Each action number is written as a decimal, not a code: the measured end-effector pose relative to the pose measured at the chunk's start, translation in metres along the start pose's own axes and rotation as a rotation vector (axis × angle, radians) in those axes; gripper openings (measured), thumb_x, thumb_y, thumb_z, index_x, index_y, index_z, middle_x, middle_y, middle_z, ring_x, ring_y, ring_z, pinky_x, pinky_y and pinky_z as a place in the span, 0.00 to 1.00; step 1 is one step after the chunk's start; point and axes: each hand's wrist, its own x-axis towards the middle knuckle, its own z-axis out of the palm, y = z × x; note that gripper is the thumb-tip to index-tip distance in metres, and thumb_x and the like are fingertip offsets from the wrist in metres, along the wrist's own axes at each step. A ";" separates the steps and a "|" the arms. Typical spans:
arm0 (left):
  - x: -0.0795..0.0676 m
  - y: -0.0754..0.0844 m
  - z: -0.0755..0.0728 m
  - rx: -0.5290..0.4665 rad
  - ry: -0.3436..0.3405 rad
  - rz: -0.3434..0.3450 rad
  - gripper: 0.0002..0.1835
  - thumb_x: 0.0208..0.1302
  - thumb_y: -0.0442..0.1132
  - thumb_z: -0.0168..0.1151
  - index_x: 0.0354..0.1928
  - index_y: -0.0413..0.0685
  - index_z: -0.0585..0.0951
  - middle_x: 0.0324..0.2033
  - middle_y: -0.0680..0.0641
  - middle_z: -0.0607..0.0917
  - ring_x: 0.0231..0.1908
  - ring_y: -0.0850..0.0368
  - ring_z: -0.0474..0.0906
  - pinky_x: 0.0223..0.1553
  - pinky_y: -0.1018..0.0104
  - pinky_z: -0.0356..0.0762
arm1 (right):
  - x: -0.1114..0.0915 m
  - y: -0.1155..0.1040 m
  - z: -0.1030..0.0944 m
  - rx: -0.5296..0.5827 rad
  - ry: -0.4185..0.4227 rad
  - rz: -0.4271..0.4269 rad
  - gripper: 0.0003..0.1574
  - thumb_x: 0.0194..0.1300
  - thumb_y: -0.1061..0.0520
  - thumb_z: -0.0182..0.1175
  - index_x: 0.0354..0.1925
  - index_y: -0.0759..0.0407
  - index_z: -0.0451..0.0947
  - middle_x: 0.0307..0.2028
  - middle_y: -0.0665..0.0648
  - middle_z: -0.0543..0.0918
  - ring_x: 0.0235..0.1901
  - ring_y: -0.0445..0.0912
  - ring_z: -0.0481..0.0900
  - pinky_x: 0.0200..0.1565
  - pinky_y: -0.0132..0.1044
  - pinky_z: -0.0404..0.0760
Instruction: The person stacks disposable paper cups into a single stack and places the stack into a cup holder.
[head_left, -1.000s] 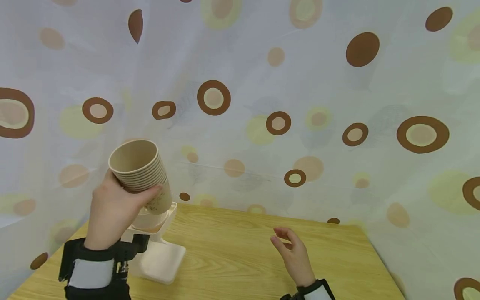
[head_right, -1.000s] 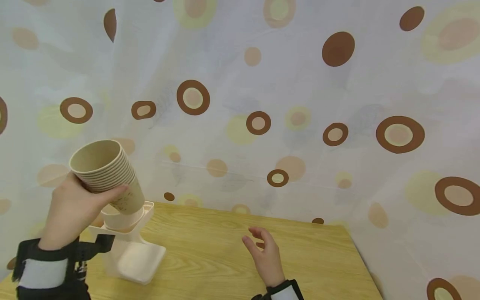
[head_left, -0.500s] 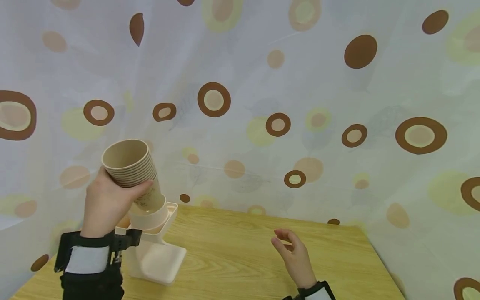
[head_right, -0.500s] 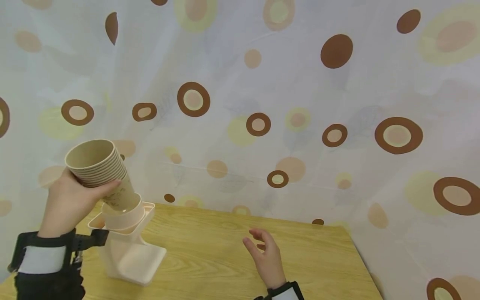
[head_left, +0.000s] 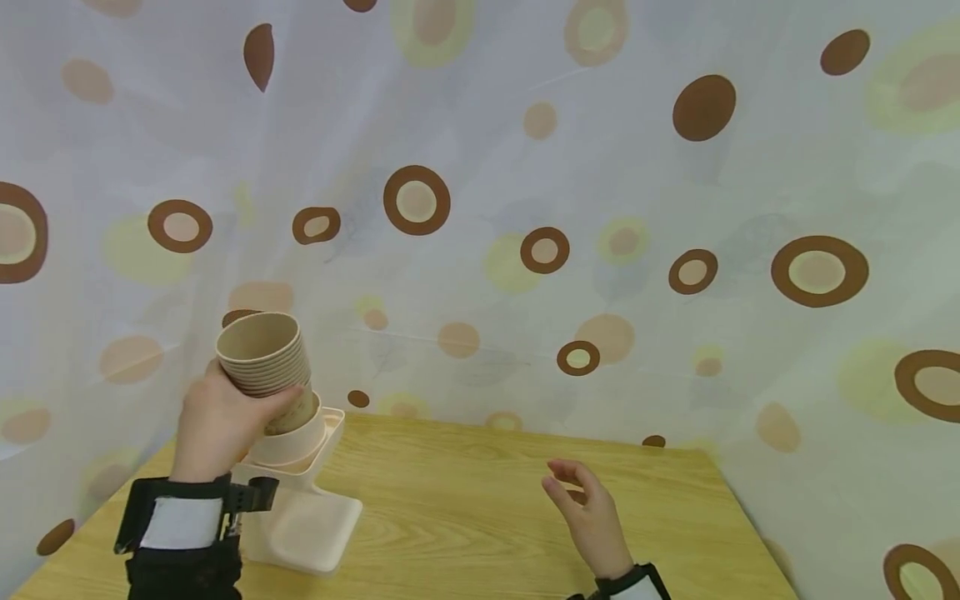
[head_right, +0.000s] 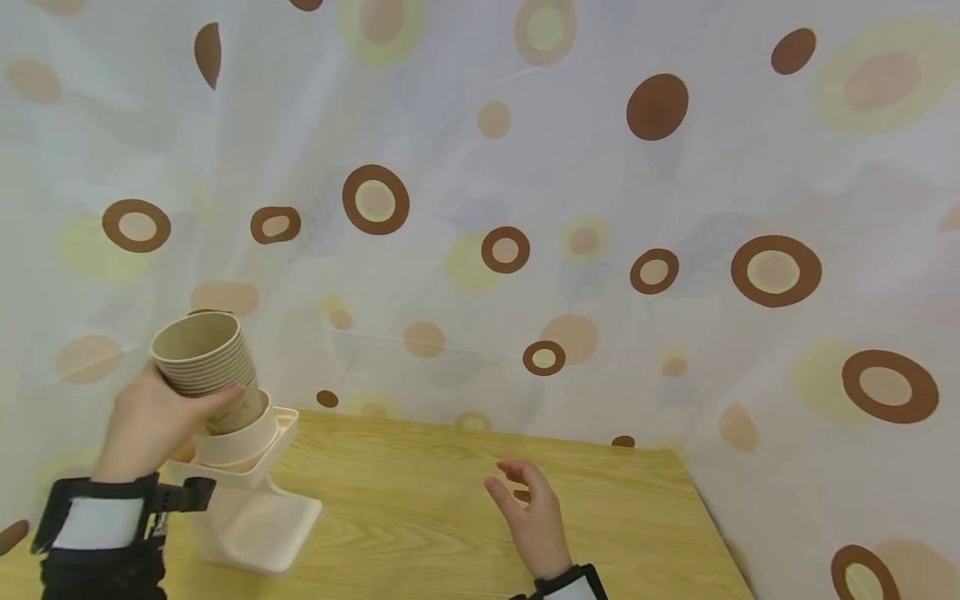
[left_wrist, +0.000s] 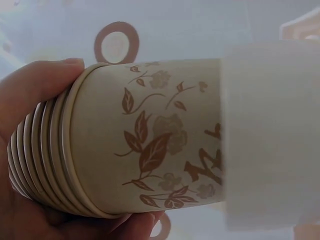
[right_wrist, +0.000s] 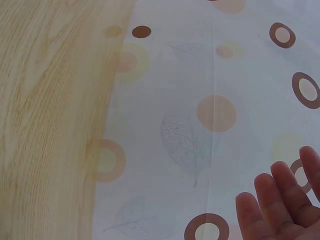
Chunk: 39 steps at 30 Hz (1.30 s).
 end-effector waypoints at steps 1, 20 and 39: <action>0.000 -0.002 0.002 0.006 -0.011 -0.002 0.52 0.48 0.56 0.68 0.63 0.22 0.58 0.53 0.20 0.73 0.50 0.26 0.72 0.48 0.33 0.73 | 0.000 0.000 0.000 -0.003 0.002 -0.003 0.27 0.66 0.49 0.54 0.53 0.69 0.74 0.50 0.67 0.80 0.51 0.55 0.74 0.50 0.50 0.76; 0.000 -0.022 0.010 0.031 -0.101 -0.053 0.55 0.45 0.62 0.67 0.63 0.24 0.59 0.53 0.22 0.73 0.50 0.29 0.72 0.47 0.37 0.73 | 0.002 -0.001 0.003 0.018 0.002 -0.031 0.24 0.65 0.52 0.55 0.51 0.69 0.75 0.49 0.66 0.81 0.50 0.55 0.75 0.49 0.48 0.77; -0.005 -0.033 0.024 0.045 -0.063 -0.059 0.50 0.46 0.60 0.67 0.58 0.24 0.64 0.51 0.23 0.76 0.49 0.31 0.74 0.48 0.39 0.73 | 0.000 0.002 0.003 0.009 -0.005 -0.034 0.24 0.66 0.52 0.55 0.52 0.70 0.75 0.50 0.67 0.80 0.51 0.55 0.74 0.48 0.48 0.77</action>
